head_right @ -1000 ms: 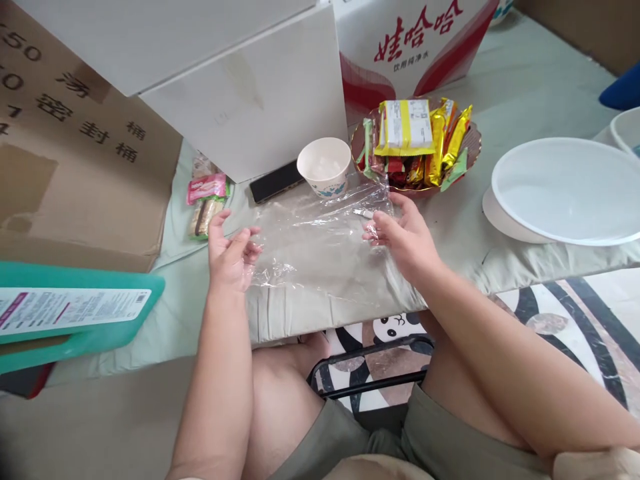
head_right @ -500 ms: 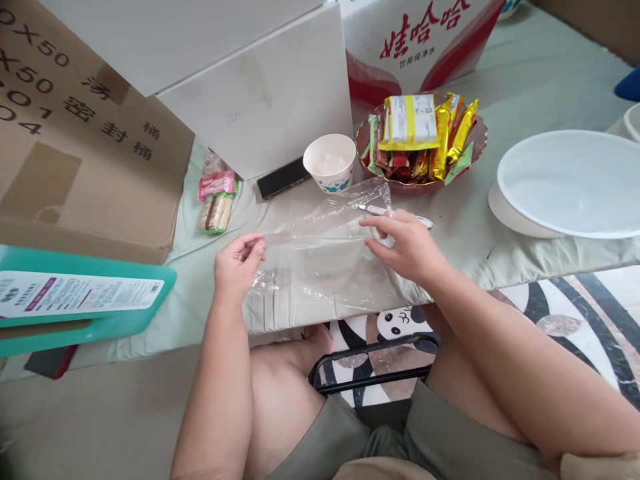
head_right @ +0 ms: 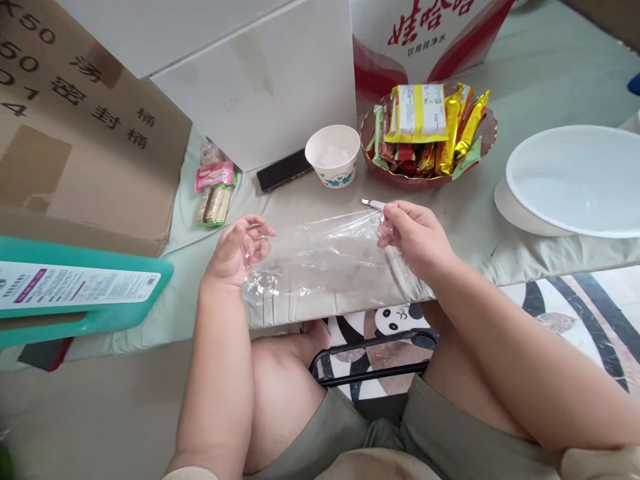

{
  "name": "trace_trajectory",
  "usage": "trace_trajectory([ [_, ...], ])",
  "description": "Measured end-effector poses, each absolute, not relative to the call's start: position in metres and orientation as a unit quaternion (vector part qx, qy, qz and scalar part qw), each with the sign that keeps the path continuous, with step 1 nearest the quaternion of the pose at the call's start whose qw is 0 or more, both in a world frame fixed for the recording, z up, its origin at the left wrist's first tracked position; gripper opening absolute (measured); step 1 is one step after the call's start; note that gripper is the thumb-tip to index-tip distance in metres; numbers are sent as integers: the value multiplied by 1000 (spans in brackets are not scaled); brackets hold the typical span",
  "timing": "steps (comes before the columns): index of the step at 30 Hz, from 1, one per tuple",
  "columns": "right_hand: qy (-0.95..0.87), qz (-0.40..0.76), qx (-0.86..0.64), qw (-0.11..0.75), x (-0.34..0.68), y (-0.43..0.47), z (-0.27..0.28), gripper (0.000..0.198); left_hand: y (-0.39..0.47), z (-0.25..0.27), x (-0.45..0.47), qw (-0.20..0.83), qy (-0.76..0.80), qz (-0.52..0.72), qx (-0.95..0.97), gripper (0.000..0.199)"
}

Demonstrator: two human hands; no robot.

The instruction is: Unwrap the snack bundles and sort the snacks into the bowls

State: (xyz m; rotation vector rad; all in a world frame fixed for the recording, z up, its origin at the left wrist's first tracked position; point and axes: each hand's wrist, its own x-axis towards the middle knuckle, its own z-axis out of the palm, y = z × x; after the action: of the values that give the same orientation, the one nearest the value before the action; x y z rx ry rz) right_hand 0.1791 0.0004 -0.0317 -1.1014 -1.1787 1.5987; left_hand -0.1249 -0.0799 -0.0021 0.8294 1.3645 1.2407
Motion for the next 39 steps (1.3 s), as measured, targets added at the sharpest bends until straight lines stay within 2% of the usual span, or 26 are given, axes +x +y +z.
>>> trace_trajectory([
  [2, -421, 666, -464, 406, 177, 5, -33, 41, -79, -3, -127, 600, 571, 432, 356, 63],
  [4, -384, 677, -477, 408, 178, 9, -34, 37, -78, -6, -127, 611, 586, 388, 363, 49],
  [7, -348, 688, -472, 427, 179, 8, -34, 38, -74, -12, -122, 555, 592, 482, 332, 34],
  [11, -402, 705, -440, 384, 178, 2, -35, 45, -66, -15, -115, 509, 578, 596, 228, 36],
  [14, -430, 698, -441, 366, 174, 1, -36, 45, -58, -16, -109, 477, 633, 572, 212, 34],
  [17, -409, 690, -448, 396, 170, 6, -36, 50, -51, -19, -104, 461, 689, 501, 249, 25],
  [21, -411, 661, -475, 410, 168, 12, -36, 44, -43, -25, -104, 435, 732, 447, 273, 16],
  [26, -394, 633, -507, 432, 172, 17, -43, 33, -42, -25, -114, 444, 678, 531, 244, 27],
  [29, -405, 616, -507, 446, 174, 18, -48, 31, -46, -23, -117, 502, 601, 568, 252, 50],
  [31, -413, 602, -517, 447, 174, 17, -49, 29, -48, -24, -116, 504, 589, 577, 258, 56],
  [36, -412, 564, -532, 478, 172, 17, -47, 21, -49, -26, -112, 430, 627, 600, 250, 31],
  [39, -396, 563, -547, 477, 172, 18, -46, 18, -48, -25, -112, 448, 605, 623, 213, 16],
])
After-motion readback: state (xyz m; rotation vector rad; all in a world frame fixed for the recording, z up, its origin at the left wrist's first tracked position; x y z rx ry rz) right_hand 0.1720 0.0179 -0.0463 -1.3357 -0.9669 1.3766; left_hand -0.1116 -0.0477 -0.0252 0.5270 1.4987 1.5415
